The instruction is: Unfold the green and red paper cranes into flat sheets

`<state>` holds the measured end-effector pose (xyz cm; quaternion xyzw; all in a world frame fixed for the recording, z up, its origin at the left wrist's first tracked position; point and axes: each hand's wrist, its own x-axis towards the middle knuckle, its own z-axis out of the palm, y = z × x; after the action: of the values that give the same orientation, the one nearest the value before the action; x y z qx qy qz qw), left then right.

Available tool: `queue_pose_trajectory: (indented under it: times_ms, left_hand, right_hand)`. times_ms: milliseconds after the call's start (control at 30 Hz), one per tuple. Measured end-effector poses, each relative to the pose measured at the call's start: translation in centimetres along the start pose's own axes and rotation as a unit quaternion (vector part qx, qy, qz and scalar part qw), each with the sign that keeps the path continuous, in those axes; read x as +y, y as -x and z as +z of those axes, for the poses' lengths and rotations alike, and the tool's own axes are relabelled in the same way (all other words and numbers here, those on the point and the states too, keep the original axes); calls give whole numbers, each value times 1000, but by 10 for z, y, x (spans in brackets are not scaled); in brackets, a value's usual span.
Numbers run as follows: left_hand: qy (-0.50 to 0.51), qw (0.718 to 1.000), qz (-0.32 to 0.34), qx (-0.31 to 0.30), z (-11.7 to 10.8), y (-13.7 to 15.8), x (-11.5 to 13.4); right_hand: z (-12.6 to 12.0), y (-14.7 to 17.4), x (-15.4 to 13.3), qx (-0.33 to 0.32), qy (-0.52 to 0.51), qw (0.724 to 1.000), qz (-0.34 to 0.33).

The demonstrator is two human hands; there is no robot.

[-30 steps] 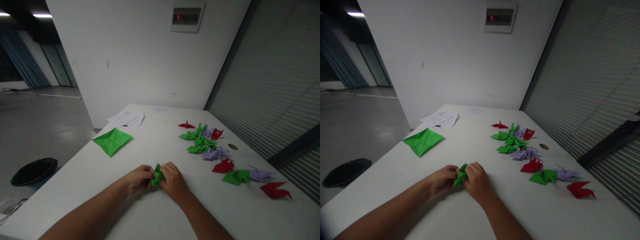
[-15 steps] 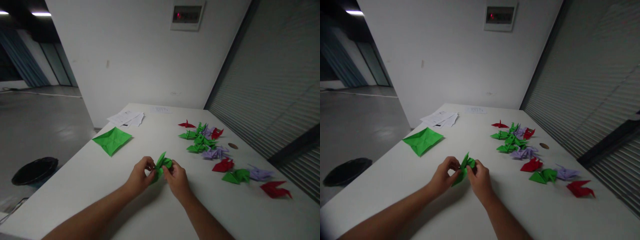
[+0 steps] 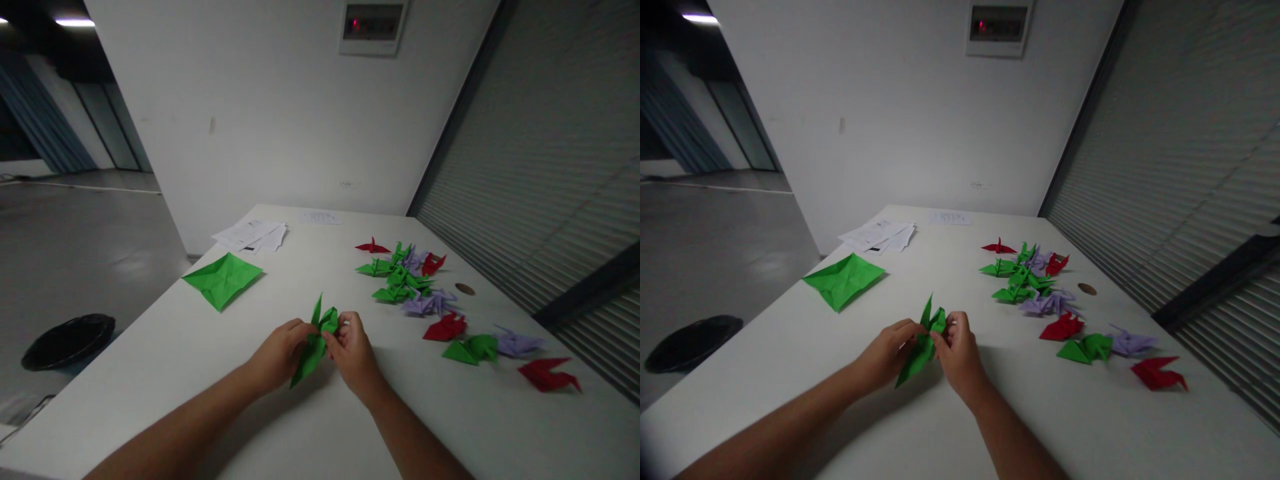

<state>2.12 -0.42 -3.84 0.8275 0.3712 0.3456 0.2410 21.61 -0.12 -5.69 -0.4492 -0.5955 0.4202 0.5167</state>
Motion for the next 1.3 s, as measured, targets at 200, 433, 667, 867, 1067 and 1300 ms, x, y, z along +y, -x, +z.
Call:
queue_pose_trajectory:
  times_ms: [200,433,667,867,1067,1300]
  left_hand:
    - [-22,999,-31,-29,-1,1,5]
    - [-47,996,-47,-52,-2,2,6]
    - [-17,997,-65,-28,-2,1,0]
    - [5,995,-100,1,-2,-1,0]
    - [29,990,-131,35,7,0,-6]
    - [-36,989,-138,44,10,-1,-8]
  right_hand:
    - [-3,4,-5,-30,136,989,-47]
    - [-1,5,-10,-71,229,963,-123]
    - [-6,0,-10,-109,269,930,-225]
    - [-7,5,-21,-142,292,929,-179]
    - [-1,8,-21,-123,333,920,-165]
    - [4,8,-19,-90,337,921,-173]
